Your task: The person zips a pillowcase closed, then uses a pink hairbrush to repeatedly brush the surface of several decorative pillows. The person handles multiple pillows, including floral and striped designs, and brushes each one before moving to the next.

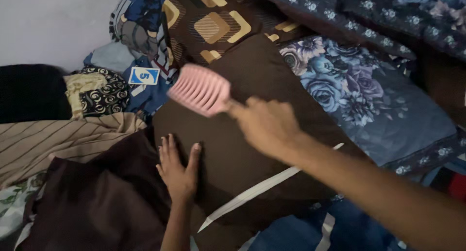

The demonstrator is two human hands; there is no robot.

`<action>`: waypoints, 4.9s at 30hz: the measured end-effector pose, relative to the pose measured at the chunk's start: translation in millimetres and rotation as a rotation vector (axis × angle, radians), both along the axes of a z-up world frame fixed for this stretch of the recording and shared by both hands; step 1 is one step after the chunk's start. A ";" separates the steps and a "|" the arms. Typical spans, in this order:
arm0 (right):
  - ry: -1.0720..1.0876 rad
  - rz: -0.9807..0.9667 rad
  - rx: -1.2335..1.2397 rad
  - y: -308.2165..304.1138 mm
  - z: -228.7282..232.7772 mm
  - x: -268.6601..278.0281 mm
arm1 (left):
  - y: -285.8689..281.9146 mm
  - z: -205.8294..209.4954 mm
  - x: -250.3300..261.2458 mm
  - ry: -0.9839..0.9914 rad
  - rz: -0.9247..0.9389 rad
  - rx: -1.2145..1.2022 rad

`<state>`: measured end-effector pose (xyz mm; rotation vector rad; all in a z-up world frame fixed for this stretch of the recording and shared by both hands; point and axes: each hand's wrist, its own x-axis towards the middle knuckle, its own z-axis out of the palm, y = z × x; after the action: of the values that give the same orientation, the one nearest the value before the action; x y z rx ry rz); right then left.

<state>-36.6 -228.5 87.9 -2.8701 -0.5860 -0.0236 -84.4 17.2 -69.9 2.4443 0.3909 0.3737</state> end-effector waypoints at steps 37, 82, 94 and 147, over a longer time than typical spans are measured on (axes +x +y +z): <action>-0.178 0.016 0.313 -19.9 27.6 -8.3 | 36.6 124.6 -21.0 -0.316 0.088 -1.475; -0.015 0.233 -0.040 41.1 -21.0 -24.1 | 21.8 9.3 -114.4 -0.012 0.376 0.457; 0.139 0.371 -0.060 64.8 -28.1 -48.6 | 22.9 4.8 -115.6 0.042 0.421 0.317; 0.014 0.033 -0.214 10.5 -18.8 44.2 | 17.3 55.6 -61.5 0.078 0.168 0.321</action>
<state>7.6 -218.0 69.1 -3.0628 -0.6715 0.0690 -145.9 34.5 -14.3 2.7529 0.6139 0.4421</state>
